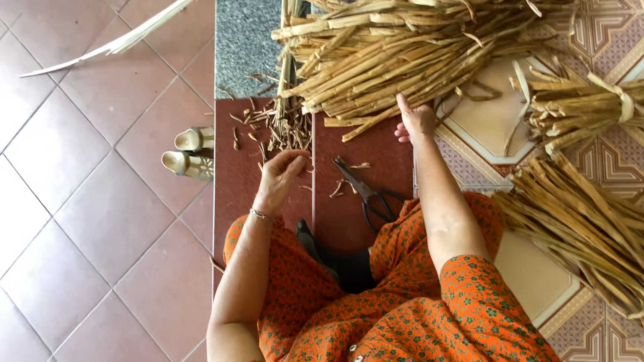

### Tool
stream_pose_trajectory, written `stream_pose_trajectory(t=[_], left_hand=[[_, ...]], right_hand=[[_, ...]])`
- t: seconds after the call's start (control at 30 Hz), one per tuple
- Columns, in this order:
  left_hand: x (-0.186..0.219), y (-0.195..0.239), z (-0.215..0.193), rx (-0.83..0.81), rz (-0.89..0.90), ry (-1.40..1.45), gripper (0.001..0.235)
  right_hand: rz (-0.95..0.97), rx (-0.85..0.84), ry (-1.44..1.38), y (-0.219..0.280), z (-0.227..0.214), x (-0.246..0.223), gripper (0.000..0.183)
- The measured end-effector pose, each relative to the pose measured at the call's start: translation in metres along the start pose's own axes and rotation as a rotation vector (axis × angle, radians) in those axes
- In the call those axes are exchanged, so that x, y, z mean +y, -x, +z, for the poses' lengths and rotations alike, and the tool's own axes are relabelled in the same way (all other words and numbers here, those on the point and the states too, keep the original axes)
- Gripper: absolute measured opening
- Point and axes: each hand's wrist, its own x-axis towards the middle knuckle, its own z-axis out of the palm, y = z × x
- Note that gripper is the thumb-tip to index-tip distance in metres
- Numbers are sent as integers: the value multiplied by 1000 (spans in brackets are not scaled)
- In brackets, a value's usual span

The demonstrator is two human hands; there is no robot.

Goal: The person sits on the floor and uses scissors to trim and peel dried plant stalks. They repeatedly strip fibrous material from the stalks by hand and cut the ends to prepare them for further use.

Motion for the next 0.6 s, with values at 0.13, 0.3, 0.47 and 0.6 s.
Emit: stream_pose_trajectory(t=[0.13,0.3,0.47,0.6], left_hand=[[-10,-10,-8,35,22,23,24],[-27,-14,-9,39,48,-114,22],[-47,-28,29,53,510,-596,23],[-61,-46,72,-69,405,-642,30]], right_hand=[[-128,-42,-141,-11,-4,20,27],[-4,-312,-508,17,-39,30,10],[-141,-434,-424,91,-27,22,12],[-162,-662,-492,138,-1,20,11]])
